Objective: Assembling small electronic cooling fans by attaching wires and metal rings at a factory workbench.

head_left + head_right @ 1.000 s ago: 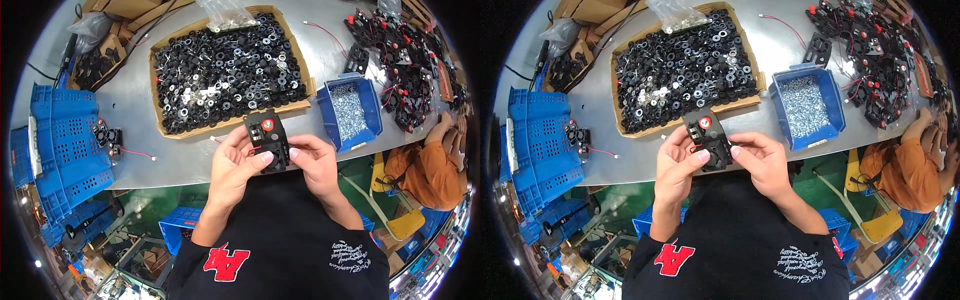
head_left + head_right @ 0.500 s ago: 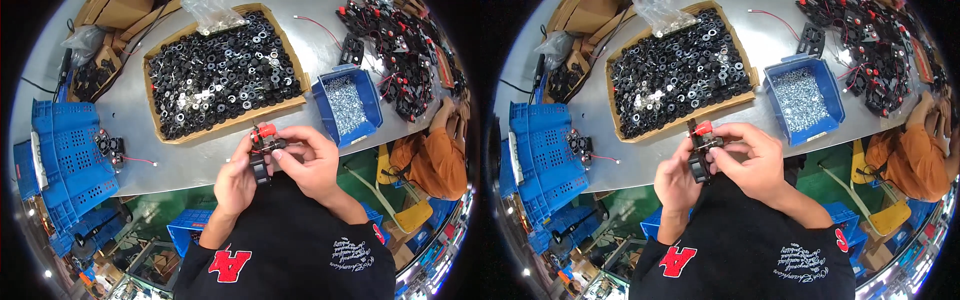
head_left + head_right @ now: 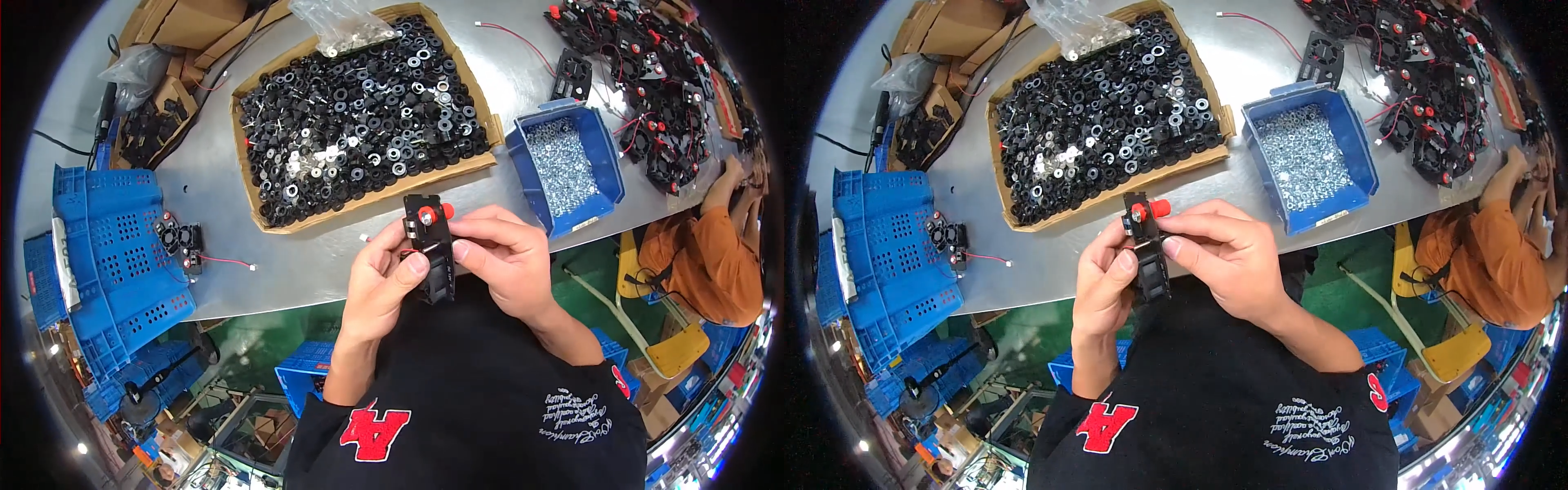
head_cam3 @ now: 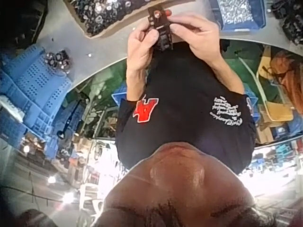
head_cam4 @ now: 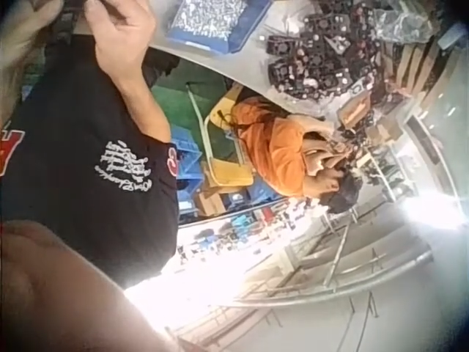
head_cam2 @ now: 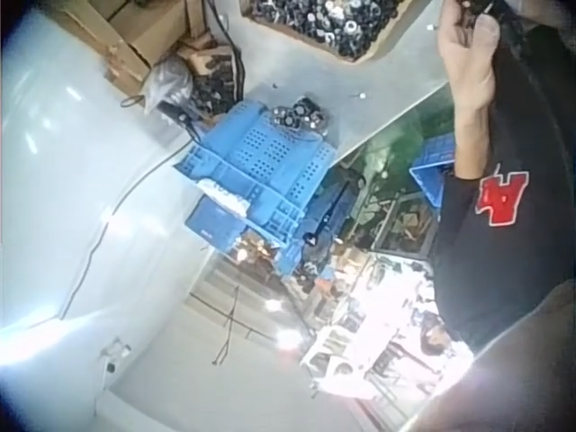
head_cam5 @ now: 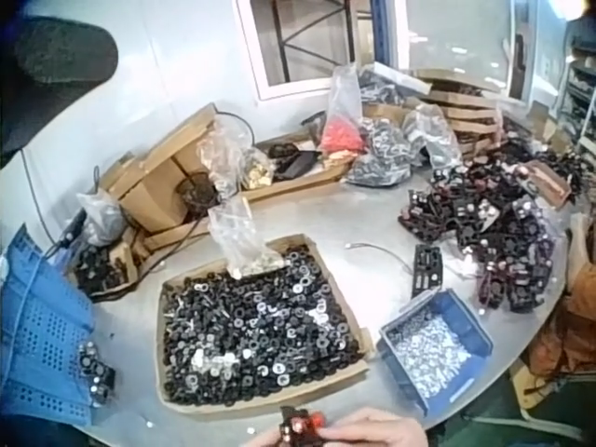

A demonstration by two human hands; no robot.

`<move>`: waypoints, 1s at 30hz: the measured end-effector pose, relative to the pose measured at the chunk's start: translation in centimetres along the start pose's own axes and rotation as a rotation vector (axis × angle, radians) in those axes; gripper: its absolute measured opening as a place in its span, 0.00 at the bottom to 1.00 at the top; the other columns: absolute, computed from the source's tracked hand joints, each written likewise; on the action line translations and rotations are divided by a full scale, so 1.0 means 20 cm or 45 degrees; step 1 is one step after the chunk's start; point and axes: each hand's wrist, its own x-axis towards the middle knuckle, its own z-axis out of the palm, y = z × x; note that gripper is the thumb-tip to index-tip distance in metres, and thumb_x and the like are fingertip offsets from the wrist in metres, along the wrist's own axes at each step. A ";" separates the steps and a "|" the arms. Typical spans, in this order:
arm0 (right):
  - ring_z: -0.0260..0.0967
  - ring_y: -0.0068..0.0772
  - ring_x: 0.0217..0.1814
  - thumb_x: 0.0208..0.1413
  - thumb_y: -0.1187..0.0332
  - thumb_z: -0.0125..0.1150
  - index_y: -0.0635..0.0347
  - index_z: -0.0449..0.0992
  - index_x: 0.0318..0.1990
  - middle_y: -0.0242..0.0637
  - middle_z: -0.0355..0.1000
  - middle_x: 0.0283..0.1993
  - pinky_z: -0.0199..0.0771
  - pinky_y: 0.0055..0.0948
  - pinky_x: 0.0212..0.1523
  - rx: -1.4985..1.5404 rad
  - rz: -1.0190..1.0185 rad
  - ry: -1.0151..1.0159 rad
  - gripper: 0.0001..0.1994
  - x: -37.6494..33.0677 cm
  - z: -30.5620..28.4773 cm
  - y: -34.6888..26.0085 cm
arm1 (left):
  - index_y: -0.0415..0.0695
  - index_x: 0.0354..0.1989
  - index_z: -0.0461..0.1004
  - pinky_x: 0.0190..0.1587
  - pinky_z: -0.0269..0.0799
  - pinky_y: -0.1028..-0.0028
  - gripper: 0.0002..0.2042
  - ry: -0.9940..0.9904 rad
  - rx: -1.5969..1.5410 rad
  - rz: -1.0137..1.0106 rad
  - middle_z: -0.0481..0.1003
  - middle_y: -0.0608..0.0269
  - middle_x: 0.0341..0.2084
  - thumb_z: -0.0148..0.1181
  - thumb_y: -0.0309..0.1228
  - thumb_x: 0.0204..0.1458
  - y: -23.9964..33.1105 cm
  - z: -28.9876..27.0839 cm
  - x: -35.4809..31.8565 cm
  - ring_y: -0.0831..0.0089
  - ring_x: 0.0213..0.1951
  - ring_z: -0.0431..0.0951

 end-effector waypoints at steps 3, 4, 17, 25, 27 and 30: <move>0.72 0.25 0.44 0.54 0.81 0.61 0.71 0.77 0.44 0.39 0.73 0.41 0.74 0.23 0.44 0.120 0.056 0.046 0.10 -0.01 0.00 0.03 | 0.33 0.62 0.59 0.59 0.64 0.71 0.29 0.135 0.069 0.028 0.70 0.58 0.53 0.61 0.34 0.55 -0.03 0.05 -0.02 0.72 0.53 0.70; 0.72 0.25 0.44 0.54 0.81 0.61 0.71 0.77 0.44 0.39 0.73 0.41 0.74 0.23 0.44 0.120 0.056 0.044 0.10 -0.01 -0.01 0.04 | 0.34 0.61 0.61 0.57 0.65 0.72 0.31 0.192 0.154 0.047 0.70 0.58 0.54 0.62 0.40 0.54 -0.04 0.08 -0.02 0.73 0.52 0.71; 0.73 0.23 0.41 0.57 0.77 0.58 0.72 0.75 0.45 0.41 0.77 0.41 0.74 0.23 0.44 0.302 0.286 0.128 0.10 -0.03 -0.01 0.07 | 0.36 0.58 0.61 0.44 0.73 0.74 0.24 0.159 -0.022 -0.107 0.72 0.61 0.45 0.61 0.27 0.54 -0.03 0.09 -0.06 0.79 0.44 0.73; 0.71 0.22 0.39 0.57 0.77 0.58 0.70 0.76 0.43 0.38 0.76 0.40 0.71 0.21 0.44 0.206 0.286 0.142 0.08 -0.04 0.04 0.11 | 0.35 0.54 0.67 0.51 0.71 0.74 0.22 0.297 0.052 -0.074 0.73 0.60 0.46 0.64 0.23 0.51 -0.05 0.07 -0.09 0.77 0.47 0.74; 0.71 0.23 0.40 0.56 0.78 0.58 0.70 0.77 0.42 0.38 0.75 0.40 0.70 0.22 0.44 0.055 0.155 0.146 0.08 -0.03 0.05 0.12 | 0.34 0.54 0.67 0.52 0.71 0.74 0.22 0.294 0.013 -0.087 0.74 0.60 0.45 0.64 0.22 0.51 -0.06 0.05 -0.08 0.76 0.46 0.75; 0.70 0.25 0.42 0.55 0.78 0.59 0.71 0.77 0.41 0.40 0.73 0.41 0.69 0.23 0.45 -0.130 -0.017 0.117 0.07 -0.02 0.10 0.11 | 0.33 0.53 0.66 0.51 0.72 0.74 0.21 0.334 -0.064 -0.019 0.74 0.60 0.44 0.64 0.22 0.51 -0.04 0.03 -0.10 0.76 0.45 0.75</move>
